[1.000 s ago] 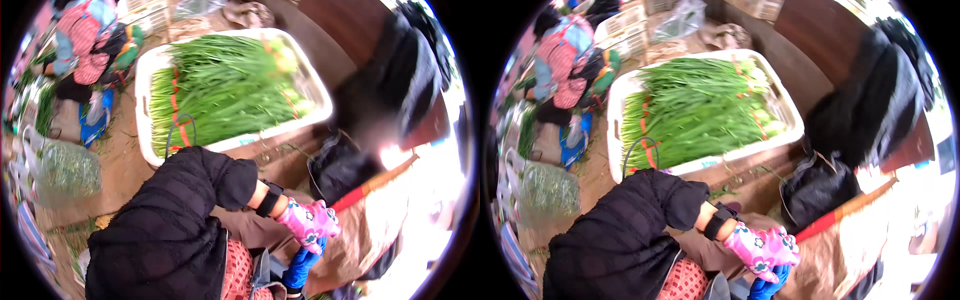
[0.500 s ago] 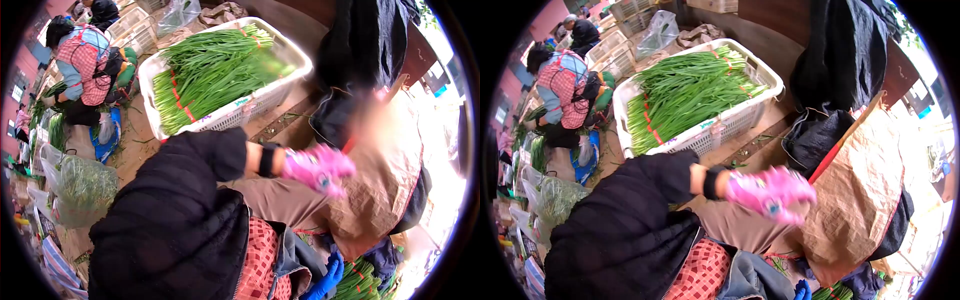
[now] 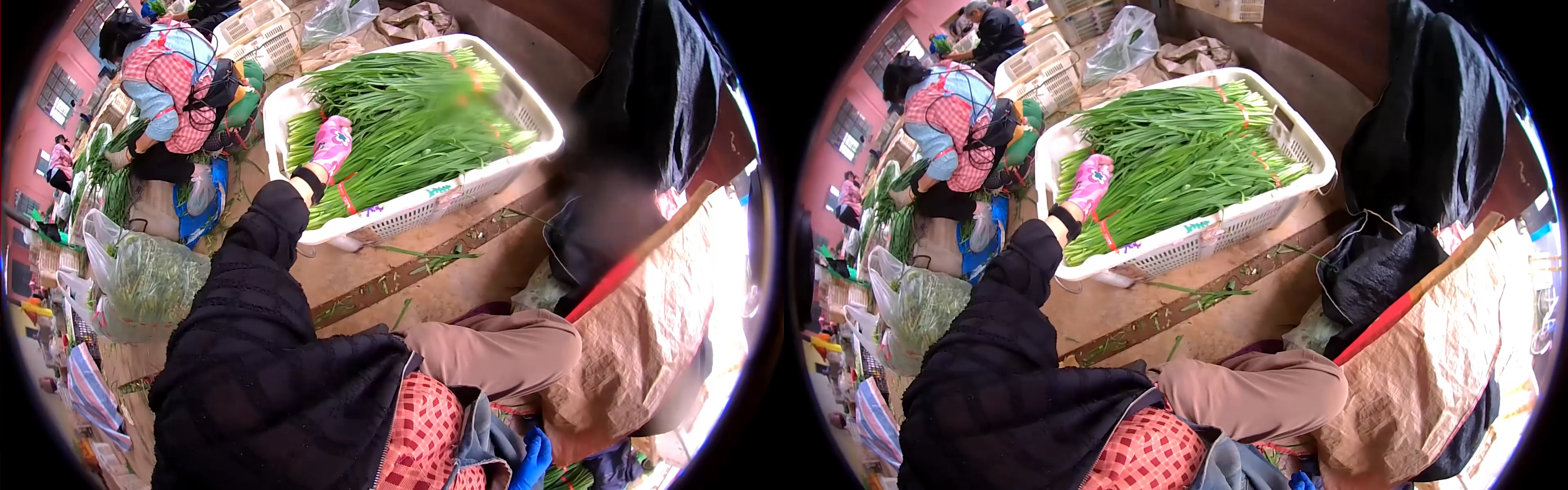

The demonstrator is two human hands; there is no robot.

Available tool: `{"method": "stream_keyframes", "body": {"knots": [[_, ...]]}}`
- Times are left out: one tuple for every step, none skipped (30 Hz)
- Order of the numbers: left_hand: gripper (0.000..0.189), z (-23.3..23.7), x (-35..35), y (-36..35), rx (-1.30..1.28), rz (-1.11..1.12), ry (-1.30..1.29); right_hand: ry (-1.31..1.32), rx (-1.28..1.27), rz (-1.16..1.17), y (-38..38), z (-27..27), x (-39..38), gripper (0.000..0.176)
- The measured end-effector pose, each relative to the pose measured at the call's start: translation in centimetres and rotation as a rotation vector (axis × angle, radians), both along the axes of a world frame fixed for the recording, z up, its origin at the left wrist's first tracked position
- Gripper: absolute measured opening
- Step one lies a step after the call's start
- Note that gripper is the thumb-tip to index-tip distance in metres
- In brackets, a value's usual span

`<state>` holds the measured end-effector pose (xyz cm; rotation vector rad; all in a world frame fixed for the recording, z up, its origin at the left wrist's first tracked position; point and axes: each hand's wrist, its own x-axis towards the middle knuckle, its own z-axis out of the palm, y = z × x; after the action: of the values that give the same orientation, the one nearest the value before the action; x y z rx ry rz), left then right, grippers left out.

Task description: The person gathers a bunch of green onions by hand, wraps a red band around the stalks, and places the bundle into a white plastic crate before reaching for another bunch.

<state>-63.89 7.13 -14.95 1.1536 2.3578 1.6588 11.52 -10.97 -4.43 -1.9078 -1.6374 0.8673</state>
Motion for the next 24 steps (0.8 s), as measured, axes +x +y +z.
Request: {"method": "stream_keyframes", "body": {"knots": [[0.013,1.4,1.2,-0.1,0.025,-0.086,-0.114,-0.019,-0.017,-0.015,0.2,0.2,-0.7,0.026],[0.013,2.3,1.8,0.2,0.021,-0.085,-0.116,-0.037,-0.032,-0.033,0.3,0.4,-1.2,0.027],[0.015,2.9,2.3,0.5,-0.084,-0.027,-0.013,-0.039,-0.035,-0.031,0.4,0.1,-1.0,0.027],[0.018,3.3,2.6,0.7,-0.189,0.029,0.090,-0.083,-0.056,0.026,0.3,-0.6,-0.5,0.027],[0.018,3.5,2.6,0.7,-0.192,0.029,0.087,-0.127,-0.077,0.084,0.2,-1.5,0.3,0.027],[0.020,3.8,2.6,0.8,-0.179,0.002,0.058,-0.128,-0.080,0.083,0.0,-4.0,2.2,0.027],[0.021,4.0,2.7,1.0,-0.166,-0.027,0.029,0.042,-0.140,0.037,-0.1,-7.6,5.0,0.028],[0.023,4.0,2.7,1.1,-0.154,-0.056,0.001,0.213,-0.199,-0.011,-0.3,-9.4,6.5,0.029],[0.025,3.9,2.7,1.3,-0.143,-0.085,-0.029,0.211,-0.204,-0.015,-0.4,-9.3,6.3,0.029],[0.025,3.5,2.5,1.5,-0.148,-0.088,-0.032,0.212,-0.188,-0.021,-0.5,-9.0,6.1,0.029],[0.025,2.9,2.3,1.9,-0.120,-0.079,-0.021,0.212,-0.171,-0.026,-0.5,-8.8,5.9,0.029],[0.024,3.1,2.7,1.9,-0.090,-0.069,-0.010,0.210,-0.175,-0.027,-0.5,-8.6,5.7,0.029],[0.019,3.4,3.0,2.0,-0.082,-0.027,0.084,0.224,-0.173,-0.030,-0.5,-8.5,5.5,0.030],[0.019,3.8,3.2,1.9,-0.085,-0.028,0.082,0.239,-0.171,-0.034,-0.5,-8.3,5.3,0.030],[0.016,5.3,4.1,1.6,-0.167,0.023,0.112,0.237,-0.174,-0.037,-0.5,-8.2,5.0,0.030],[0.014,5.9,4.7,1.6,-0.249,0.072,0.142,0.235,-0.165,-0.060,-0.6,-8.0,4.7,0.028],[0.011,5.6,4.3,1.6,-0.262,0.072,0.109,0.233,-0.157,-0.084,-0.6,-7.8,4.3,0.027],[0.013,3.9,2.9,1.7,-0.105,-0.020,0.153,0.228,-0.158,-0.099,-0.4,-7.8,4.1,0.027],[0.013,3.1,2.1,1.5,-0.170,0.023,0.283,0.167,-0.135,-0.032,-0.1,-7.8,3.9,0.025],[0.013,3.0,1.6,1.3,-0.105,-0.098,0.315,0.093,-0.115,0.000,-0.6,-7.1,3.6,0.023],[0.019,2.9,0.6,0.7,-0.680,-0.069,1.121,0.049,-0.123,-0.071,-0.7,-4.9,0.7,0.020],[0.027,-2.8,-4.3,0.3,-0.552,-0.150,1.190,0.133,-0.146,-0.167,-0.8,-3.6,-0.6,0.022],[0.050,-0.9,-4.3,-8.4,-0.944,-0.359,0.864,0.014,-0.114,-0.101,-0.7,-2.3,-1.6,0.022],[0.038,-3.0,-8.4,-9.8,-0.870,-0.471,0.798,0.003,-0.090,-0.114,-0.7,-1.4,-2.4,0.023]]}}
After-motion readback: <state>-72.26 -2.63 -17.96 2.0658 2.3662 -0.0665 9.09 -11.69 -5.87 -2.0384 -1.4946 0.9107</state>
